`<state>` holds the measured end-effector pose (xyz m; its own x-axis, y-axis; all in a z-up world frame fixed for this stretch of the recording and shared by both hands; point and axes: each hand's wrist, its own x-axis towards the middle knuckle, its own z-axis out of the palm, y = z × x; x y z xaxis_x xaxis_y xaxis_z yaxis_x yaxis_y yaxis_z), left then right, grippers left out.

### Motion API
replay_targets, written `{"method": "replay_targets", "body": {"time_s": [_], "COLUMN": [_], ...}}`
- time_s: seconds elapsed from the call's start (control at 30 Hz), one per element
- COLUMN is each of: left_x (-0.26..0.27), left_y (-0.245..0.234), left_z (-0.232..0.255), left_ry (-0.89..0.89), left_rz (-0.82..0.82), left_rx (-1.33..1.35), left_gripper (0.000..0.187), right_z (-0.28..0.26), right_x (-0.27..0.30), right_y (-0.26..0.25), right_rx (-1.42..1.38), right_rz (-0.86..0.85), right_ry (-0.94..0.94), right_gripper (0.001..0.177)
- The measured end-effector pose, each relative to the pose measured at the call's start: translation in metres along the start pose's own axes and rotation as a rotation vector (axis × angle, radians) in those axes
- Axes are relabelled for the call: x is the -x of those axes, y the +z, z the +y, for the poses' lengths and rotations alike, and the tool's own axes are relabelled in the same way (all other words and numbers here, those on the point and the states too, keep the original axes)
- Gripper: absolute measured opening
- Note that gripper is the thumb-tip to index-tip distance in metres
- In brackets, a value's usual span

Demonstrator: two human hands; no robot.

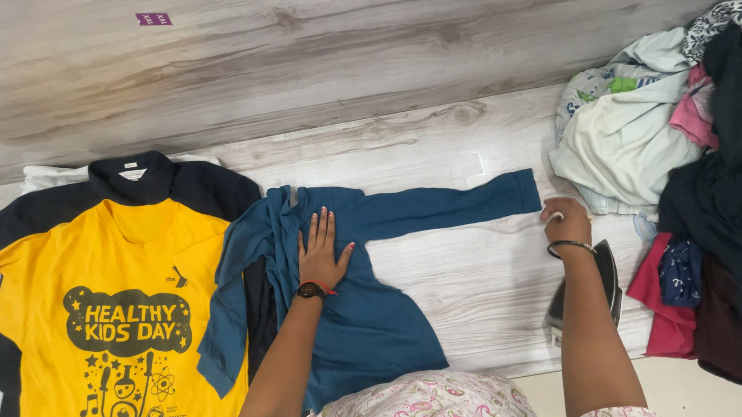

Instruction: The person irons a yellow t-shirt and a blue long-sleeved shirt on a bed. They smooth the fabric with one hand while moving the iron with the other, then flip and reposition each shirt to iron different areas.

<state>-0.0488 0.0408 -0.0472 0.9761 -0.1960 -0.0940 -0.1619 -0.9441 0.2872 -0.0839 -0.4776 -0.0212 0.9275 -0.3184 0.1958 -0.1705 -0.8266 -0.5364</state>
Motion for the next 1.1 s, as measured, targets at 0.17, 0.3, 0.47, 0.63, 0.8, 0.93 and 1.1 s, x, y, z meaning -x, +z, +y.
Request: {"method": "replay_targets", "body": {"time_s": [0.17,0.3,0.47,0.63,0.8,0.93,1.1], "left_x": [0.0,0.0,-0.03,-0.054,-0.049,-0.038,-0.041], "left_y": [-0.004,-0.015,-0.001,0.0,-0.003,0.006,-0.003], "left_z": [0.004,0.018,0.049,0.053,0.047,0.042,0.046], "left_ry": [0.0,-0.034,0.057,-0.042,-0.068,-0.01,-0.047], "left_rz": [0.001,0.009,0.113,-0.016,-0.101,-0.085,-0.234], "left_rx": [0.025,-0.011,0.055,-0.021,-0.034,-0.016,-0.014], "left_gripper": [0.084,0.082,0.068,0.101,0.114,0.108,0.107], "right_z": [-0.01,-0.042,-0.067,-0.049,-0.017,0.041,0.107], "right_x": [0.004,-0.002,0.003,-0.004,0.035,0.096,0.158], "right_y": [0.012,0.022,0.055,0.046,-0.061,-0.127,-0.123], "right_rx": [-0.013,0.01,0.221,0.492,0.127,0.29,-0.498], "right_rz": [0.002,0.124,-0.067,-0.356,0.099,0.149,-0.251], "right_ry": [0.425,0.078,-0.058,0.253,0.165,0.432,1.06], "right_gripper": [0.011,0.025,0.056,0.088,0.065,0.05,0.05]}}
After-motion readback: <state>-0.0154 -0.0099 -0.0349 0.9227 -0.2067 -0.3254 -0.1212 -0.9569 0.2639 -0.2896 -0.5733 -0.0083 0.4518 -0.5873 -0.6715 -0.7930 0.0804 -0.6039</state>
